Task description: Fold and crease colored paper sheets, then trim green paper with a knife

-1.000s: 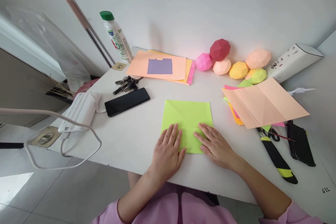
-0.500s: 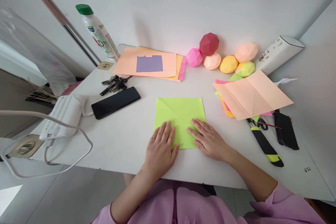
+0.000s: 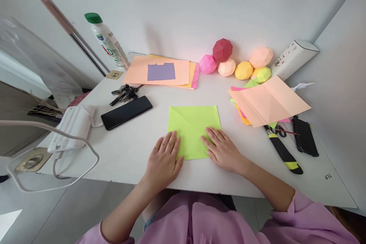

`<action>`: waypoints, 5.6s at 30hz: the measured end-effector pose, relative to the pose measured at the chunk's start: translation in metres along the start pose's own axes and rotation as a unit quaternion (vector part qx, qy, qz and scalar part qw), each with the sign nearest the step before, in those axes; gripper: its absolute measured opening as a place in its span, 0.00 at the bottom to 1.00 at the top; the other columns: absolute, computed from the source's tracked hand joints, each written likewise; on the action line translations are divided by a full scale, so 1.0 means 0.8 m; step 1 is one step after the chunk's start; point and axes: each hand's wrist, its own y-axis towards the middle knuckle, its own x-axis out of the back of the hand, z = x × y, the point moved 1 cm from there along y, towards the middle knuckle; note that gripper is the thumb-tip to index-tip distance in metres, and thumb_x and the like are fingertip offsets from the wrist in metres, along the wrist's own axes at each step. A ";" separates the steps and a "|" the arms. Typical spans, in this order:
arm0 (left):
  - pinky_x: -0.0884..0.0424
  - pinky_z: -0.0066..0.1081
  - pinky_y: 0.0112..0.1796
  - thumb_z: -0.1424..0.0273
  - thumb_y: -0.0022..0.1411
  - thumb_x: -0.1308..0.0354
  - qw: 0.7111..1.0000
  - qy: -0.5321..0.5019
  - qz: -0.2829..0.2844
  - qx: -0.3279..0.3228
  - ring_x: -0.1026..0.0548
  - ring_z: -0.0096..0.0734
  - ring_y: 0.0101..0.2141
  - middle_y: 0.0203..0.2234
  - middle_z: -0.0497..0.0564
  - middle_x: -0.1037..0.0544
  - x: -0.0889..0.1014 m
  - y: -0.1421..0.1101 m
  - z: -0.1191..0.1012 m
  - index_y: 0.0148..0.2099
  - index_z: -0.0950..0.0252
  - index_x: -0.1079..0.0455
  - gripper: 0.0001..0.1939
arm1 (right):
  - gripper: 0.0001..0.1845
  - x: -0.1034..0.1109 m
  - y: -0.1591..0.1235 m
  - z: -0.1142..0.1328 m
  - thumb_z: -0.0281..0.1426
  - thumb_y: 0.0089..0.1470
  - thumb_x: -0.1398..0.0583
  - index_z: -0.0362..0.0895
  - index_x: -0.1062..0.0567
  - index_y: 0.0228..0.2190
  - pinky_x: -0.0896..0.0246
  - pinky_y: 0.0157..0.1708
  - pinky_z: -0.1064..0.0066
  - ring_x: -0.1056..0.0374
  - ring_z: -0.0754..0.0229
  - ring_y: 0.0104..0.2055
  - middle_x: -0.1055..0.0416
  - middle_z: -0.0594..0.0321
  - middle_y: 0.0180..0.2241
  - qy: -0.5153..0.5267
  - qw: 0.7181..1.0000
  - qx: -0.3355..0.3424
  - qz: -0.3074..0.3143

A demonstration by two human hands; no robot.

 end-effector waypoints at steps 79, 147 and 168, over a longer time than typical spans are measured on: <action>0.56 0.43 0.63 0.54 0.69 0.64 0.982 -0.060 0.151 -0.096 0.56 0.37 0.67 0.67 0.46 0.52 0.012 -0.006 0.081 0.68 0.59 0.50 0.30 | 0.15 0.033 -0.108 -0.047 0.29 0.62 0.50 0.48 0.28 0.46 0.54 0.30 0.69 0.45 0.58 0.32 0.36 0.57 0.30 -0.091 0.994 0.054 -0.021; 0.41 0.48 0.59 0.53 0.67 0.59 0.956 -0.292 -0.037 0.010 0.41 0.43 0.62 0.59 0.55 0.34 -0.038 0.134 0.026 0.53 0.62 0.29 0.26 | 0.20 -0.011 -0.040 -0.048 0.33 0.61 0.48 0.40 0.31 0.53 0.48 0.62 0.50 0.49 0.51 0.65 0.40 0.49 0.61 0.112 0.983 -0.024 -0.145; 0.30 0.36 0.44 0.55 0.62 0.50 0.820 -0.522 -0.124 0.198 0.26 0.36 0.40 0.44 0.54 0.27 -0.025 0.149 0.056 0.38 0.64 0.28 0.19 | 0.19 -0.011 -0.042 -0.044 0.31 0.62 0.49 0.39 0.31 0.52 0.46 0.61 0.49 0.48 0.50 0.65 0.39 0.48 0.60 0.104 0.983 -0.020 -0.148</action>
